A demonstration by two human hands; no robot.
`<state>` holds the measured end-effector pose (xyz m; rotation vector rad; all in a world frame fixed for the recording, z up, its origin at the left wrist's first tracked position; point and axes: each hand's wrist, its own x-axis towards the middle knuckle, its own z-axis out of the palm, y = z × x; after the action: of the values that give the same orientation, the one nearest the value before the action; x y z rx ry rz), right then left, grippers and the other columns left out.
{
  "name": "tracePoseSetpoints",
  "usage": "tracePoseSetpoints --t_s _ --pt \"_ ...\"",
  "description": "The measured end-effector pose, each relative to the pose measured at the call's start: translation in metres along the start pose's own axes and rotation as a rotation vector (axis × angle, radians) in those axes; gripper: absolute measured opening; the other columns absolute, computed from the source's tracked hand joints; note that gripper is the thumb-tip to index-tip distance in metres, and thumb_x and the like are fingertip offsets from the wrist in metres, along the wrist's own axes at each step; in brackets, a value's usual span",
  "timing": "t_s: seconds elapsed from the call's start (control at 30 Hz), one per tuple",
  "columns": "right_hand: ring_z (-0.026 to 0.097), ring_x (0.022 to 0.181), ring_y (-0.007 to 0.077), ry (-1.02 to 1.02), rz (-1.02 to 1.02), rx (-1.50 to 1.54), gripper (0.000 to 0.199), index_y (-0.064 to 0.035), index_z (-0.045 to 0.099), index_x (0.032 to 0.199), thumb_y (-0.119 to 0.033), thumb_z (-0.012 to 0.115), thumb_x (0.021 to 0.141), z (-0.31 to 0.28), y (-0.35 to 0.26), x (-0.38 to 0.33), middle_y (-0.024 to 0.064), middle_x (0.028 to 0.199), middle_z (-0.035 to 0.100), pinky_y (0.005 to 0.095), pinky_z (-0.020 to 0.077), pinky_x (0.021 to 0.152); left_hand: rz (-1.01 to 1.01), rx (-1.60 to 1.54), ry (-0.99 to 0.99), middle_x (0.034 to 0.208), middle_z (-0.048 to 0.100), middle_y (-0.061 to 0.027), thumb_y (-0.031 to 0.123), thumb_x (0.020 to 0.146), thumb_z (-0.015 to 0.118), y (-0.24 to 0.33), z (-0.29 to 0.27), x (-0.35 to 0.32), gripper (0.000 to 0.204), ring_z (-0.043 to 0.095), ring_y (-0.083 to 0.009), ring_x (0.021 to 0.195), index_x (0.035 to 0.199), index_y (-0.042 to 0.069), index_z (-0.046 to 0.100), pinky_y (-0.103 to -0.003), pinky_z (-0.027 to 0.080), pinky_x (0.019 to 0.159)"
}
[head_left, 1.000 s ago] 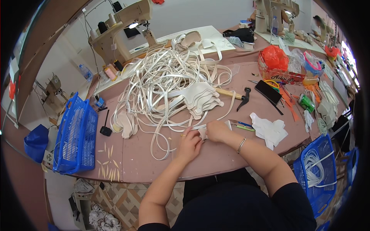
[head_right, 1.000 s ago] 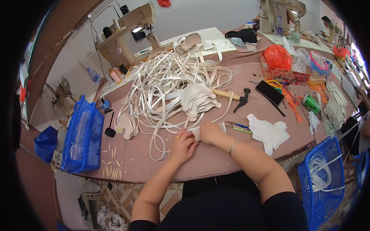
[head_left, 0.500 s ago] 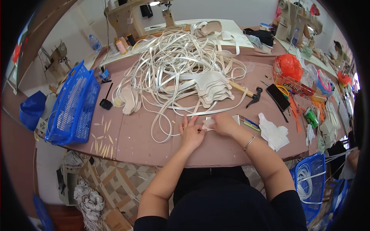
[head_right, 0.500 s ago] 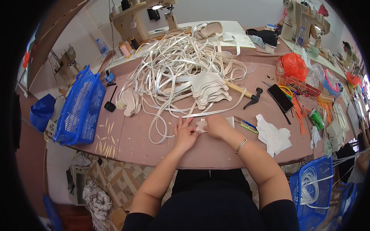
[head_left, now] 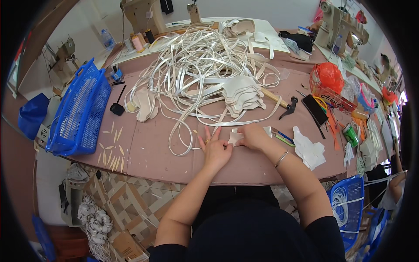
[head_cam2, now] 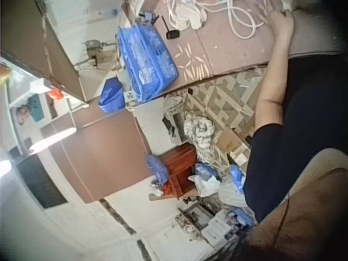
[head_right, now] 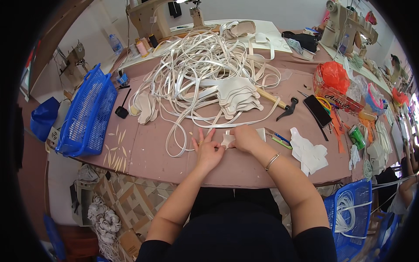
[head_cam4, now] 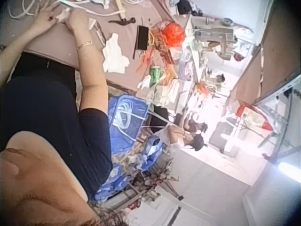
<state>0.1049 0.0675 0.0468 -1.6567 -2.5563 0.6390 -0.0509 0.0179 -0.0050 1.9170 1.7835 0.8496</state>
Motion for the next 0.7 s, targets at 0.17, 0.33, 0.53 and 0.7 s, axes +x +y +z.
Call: tracePoseSetpoints --t_s 0.17,0.33,0.53,0.7 --pt "0.06 0.087 0.031 -0.014 0.038 -0.089 0.03 -0.0018 0.063 0.087 -0.025 0.07 0.07 -0.002 -0.011 0.004 0.0176 0.087 0.063 0.0391 0.0482 0.075 -0.016 0.025 -0.003 0.134 0.041 -0.012 0.021 0.068 0.065 0.004 -0.001 -0.004 0.017 0.01 -0.0355 0.134 0.057 0.009 0.061 -0.054 -0.008 0.104" --pt "0.061 0.079 0.0342 0.057 -0.061 -0.155 0.03 0.0007 0.062 0.081 -0.027 0.068 0.071 0.013 -0.011 0.004 0.0207 0.08 0.062 0.041 0.0487 0.07 -0.029 0.046 -0.01 0.134 0.041 -0.0125 0.021 0.066 0.066 0.007 -0.001 -0.004 0.019 0.01 -0.0355 0.134 0.053 0.009 0.059 -0.055 -0.007 0.104" --pt "0.061 0.078 0.0334 0.089 -0.073 -0.172 0.03 -0.0003 0.062 0.081 -0.027 0.069 0.07 0.015 -0.009 0.005 0.0195 0.078 0.062 0.0405 0.0489 0.069 0.058 0.073 0.038 0.127 0.045 -0.0145 0.02 0.067 0.065 0.003 -0.002 -0.011 0.014 0.02 -0.0381 0.13 0.063 0.007 0.06 -0.053 0.005 0.105" --pt "0.061 0.079 0.0339 0.027 -0.081 -0.18 0.029 -0.0001 0.063 0.081 -0.027 0.068 0.071 0.007 -0.01 0.008 0.0203 0.079 0.062 0.04 0.0491 0.069 0.356 0.084 0.241 0.113 0.052 -0.0086 0.021 0.07 0.065 -0.003 -0.001 -0.028 0.025 0.037 -0.0338 0.12 0.091 0.008 0.06 -0.053 0.019 0.1"
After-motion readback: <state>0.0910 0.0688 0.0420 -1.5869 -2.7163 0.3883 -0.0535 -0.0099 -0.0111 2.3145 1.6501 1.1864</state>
